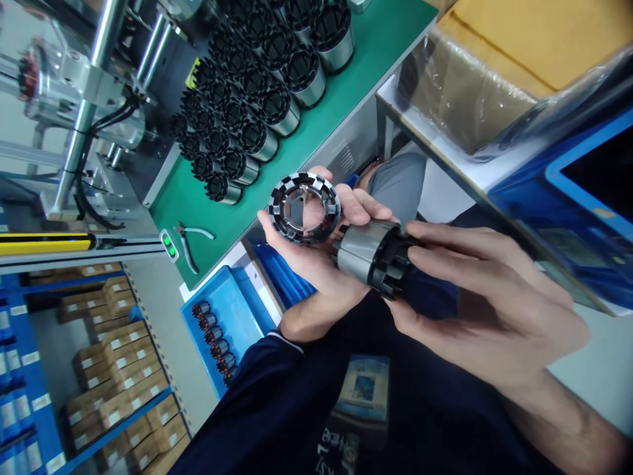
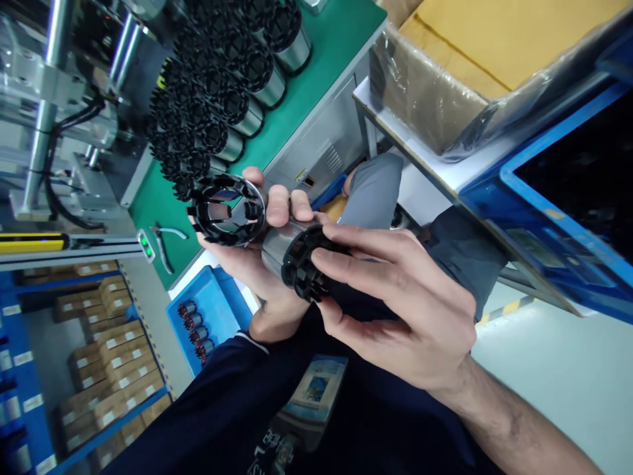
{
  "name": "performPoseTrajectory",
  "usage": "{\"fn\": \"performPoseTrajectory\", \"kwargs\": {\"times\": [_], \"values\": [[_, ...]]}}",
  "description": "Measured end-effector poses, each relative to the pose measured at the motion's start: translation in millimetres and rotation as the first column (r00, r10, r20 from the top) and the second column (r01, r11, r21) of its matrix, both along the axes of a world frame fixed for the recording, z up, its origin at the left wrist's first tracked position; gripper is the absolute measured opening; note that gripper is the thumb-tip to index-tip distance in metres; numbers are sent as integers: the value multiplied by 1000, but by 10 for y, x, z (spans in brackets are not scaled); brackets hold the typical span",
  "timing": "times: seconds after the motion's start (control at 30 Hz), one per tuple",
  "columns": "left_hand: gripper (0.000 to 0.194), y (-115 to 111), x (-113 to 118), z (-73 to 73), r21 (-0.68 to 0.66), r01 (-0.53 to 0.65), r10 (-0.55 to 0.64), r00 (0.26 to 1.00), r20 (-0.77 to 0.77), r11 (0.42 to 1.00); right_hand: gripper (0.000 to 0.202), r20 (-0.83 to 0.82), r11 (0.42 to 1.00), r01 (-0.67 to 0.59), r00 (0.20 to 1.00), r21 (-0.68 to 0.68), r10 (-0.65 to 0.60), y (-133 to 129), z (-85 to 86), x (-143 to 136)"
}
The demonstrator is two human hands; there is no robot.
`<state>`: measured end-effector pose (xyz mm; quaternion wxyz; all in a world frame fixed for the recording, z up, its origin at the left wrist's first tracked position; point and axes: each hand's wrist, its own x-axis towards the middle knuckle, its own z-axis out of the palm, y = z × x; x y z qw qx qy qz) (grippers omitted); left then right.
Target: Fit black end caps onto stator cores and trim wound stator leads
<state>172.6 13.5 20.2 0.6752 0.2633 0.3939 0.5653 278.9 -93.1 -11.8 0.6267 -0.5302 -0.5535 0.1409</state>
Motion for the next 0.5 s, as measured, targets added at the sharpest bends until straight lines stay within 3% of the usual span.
{"fn": "performPoseTrajectory", "kwargs": {"times": [0.23, 0.37, 0.5], "values": [[91, -124, -108, 196, -36, -82, 81, 996, -30, 996, 83, 29, 997, -79, 996, 2, 79, -84, 170, -42], [92, -259, -176, 168, -82, -64, 67, 997, 30, 995, 78, 126, 977, -214, 969, -9, 213, -75, 352, -17], [79, -375, -274, 133, -105, -90, 100, 990, 97, 990, 75, 147, 968, -251, 958, 3, 248, -82, 391, -37]]}}
